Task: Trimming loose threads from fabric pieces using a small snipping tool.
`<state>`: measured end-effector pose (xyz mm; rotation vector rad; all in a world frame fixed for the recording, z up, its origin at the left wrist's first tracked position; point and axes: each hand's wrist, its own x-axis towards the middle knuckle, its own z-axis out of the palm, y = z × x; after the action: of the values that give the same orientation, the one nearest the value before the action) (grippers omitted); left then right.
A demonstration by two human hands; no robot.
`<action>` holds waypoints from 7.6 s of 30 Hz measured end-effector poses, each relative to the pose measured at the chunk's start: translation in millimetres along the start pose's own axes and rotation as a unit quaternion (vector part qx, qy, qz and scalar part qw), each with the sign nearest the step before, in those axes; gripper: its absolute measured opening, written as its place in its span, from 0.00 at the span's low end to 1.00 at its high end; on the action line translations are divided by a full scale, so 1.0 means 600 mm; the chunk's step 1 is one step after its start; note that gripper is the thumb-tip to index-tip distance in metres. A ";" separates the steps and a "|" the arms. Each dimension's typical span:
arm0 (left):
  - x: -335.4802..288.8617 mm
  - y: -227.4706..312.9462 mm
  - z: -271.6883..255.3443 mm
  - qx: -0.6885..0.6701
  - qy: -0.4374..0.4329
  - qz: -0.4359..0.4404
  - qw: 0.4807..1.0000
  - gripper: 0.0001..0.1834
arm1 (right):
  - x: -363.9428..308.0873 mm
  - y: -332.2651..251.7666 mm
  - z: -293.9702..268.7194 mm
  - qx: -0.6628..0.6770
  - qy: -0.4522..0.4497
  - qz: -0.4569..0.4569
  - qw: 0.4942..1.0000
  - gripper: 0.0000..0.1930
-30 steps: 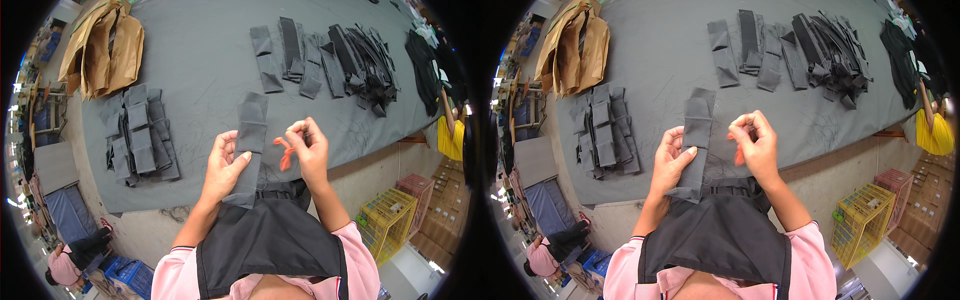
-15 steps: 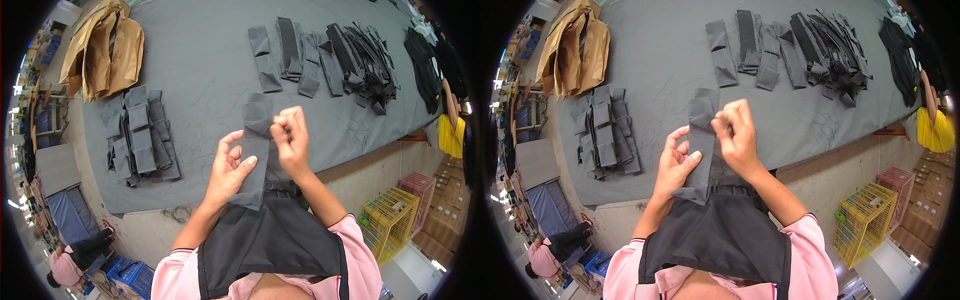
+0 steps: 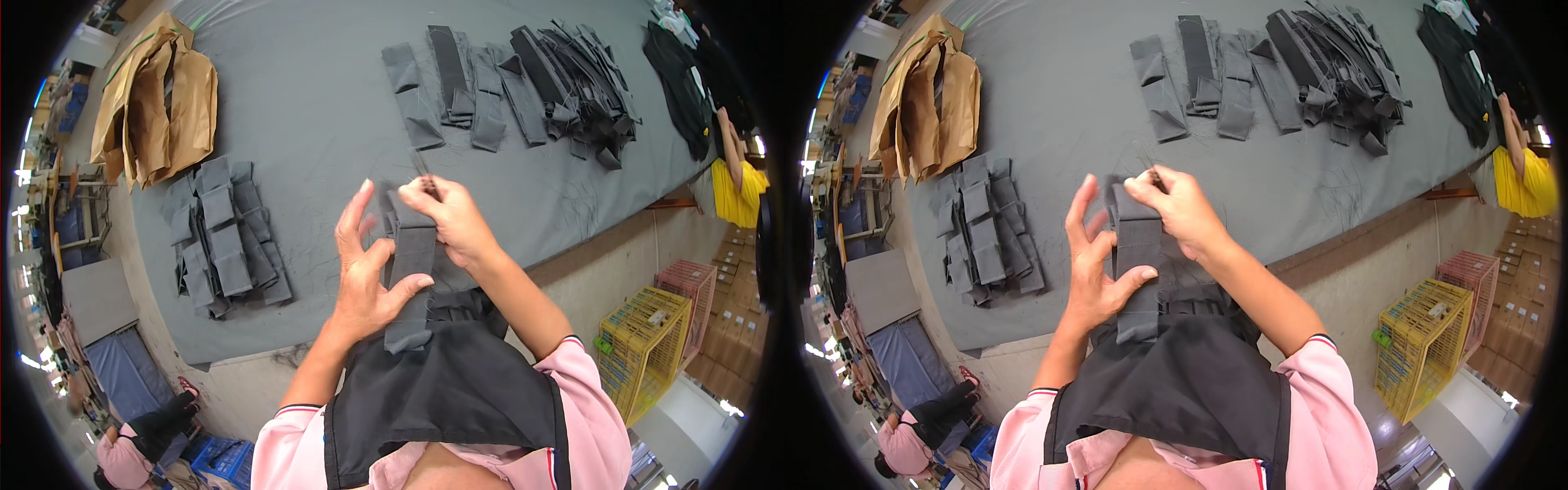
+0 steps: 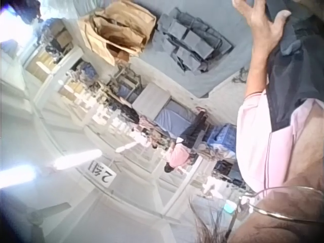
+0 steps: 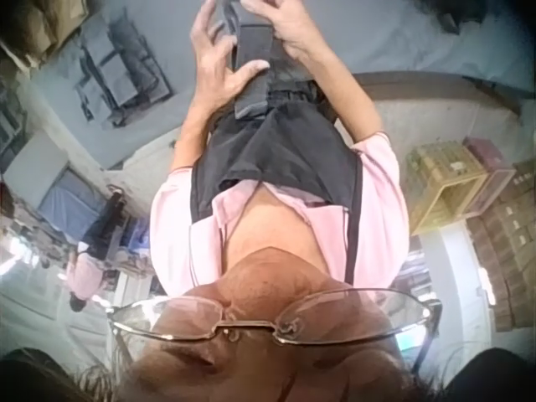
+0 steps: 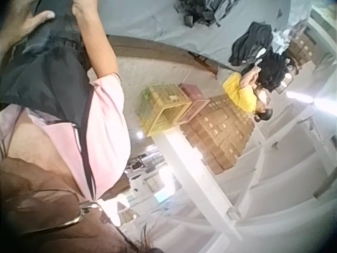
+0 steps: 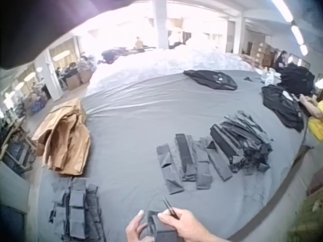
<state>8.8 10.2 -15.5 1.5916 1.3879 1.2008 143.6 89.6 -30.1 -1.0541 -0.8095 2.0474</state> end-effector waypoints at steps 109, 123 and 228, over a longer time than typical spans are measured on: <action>-0.008 -0.004 0.007 -0.101 0.073 -0.223 0.967 0.05 | -0.067 -0.003 -0.006 -0.542 0.038 -0.448 0.710 0.13; 0.006 -0.024 -0.001 -0.343 0.143 -0.295 0.880 0.11 | -0.074 0.004 -0.026 -0.371 0.077 -0.249 0.891 0.16; 0.007 -0.024 -0.008 -0.330 0.097 -0.288 0.894 0.08 | -0.089 -0.005 -0.008 -0.571 -0.045 -0.447 0.687 0.14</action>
<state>-0.7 16.7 -26.3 0.5452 1.2445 1.2773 171.8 49.8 -7.2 -0.7794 -2.2382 0.5925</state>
